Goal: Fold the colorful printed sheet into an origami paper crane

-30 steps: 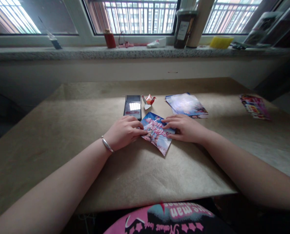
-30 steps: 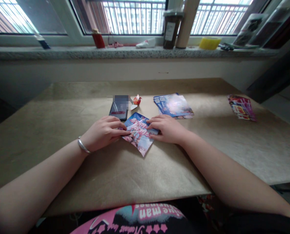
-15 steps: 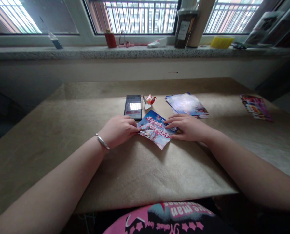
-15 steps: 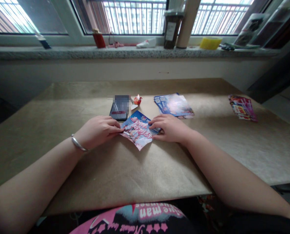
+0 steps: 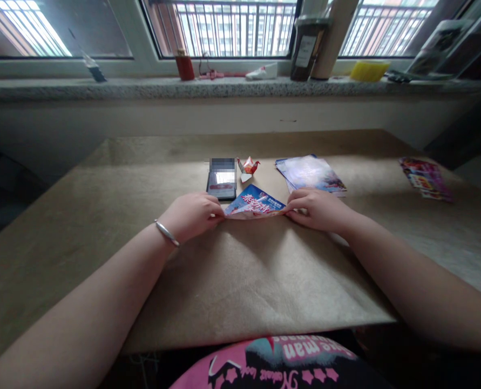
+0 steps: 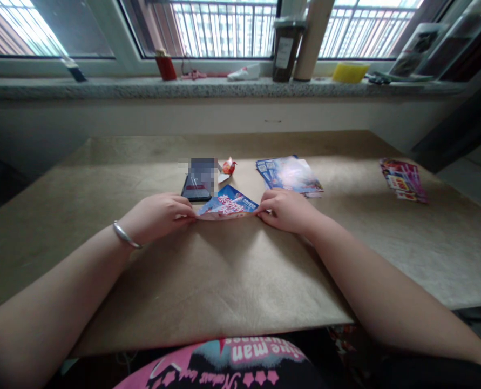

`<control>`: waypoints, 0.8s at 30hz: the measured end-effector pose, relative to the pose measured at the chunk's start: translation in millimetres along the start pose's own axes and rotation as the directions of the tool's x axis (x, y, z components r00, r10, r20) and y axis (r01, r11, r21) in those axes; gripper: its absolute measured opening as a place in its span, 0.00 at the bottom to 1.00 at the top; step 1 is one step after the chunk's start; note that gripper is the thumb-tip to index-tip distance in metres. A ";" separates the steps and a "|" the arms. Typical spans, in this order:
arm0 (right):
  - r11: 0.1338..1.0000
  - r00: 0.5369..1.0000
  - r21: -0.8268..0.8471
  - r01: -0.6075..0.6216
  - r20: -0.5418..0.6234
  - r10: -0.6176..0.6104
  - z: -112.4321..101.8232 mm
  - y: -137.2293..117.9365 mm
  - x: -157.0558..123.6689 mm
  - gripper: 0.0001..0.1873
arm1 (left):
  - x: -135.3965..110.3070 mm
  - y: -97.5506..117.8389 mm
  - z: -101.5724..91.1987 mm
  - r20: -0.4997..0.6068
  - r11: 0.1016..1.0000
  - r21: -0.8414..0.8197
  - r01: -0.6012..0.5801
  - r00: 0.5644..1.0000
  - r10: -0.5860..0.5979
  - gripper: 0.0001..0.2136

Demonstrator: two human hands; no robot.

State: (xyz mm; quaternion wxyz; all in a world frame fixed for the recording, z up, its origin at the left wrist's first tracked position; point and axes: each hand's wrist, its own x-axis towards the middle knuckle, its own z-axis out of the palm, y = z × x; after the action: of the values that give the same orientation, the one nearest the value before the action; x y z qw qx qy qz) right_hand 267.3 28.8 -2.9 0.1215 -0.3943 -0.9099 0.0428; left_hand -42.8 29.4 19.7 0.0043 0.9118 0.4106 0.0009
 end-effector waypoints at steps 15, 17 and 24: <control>0.856 0.855 0.030 -0.516 -0.044 0.517 13.7 -20.2 21.5 0.15 | 9.2 14.7 12.0 -0.093 0.951 -0.004 0.310 0.947 -0.309 0.19; 0.851 0.849 0.039 -0.524 -0.064 0.525 16.2 -19.1 23.0 0.16 | 9.2 15.6 12.1 -0.120 0.940 0.002 0.341 0.933 -0.338 0.19; 0.859 0.870 0.171 -0.483 -0.016 0.493 15.8 -11.3 18.9 0.12 | 5.9 12.3 12.9 -0.183 0.942 -0.021 0.336 0.925 -0.334 0.17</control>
State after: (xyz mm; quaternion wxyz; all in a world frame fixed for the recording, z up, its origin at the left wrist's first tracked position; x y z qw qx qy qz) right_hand 242.8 35.1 -12.7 0.1648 -0.6018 -0.7699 0.1340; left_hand -29.7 25.6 6.9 -0.0386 0.8244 0.5586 0.0822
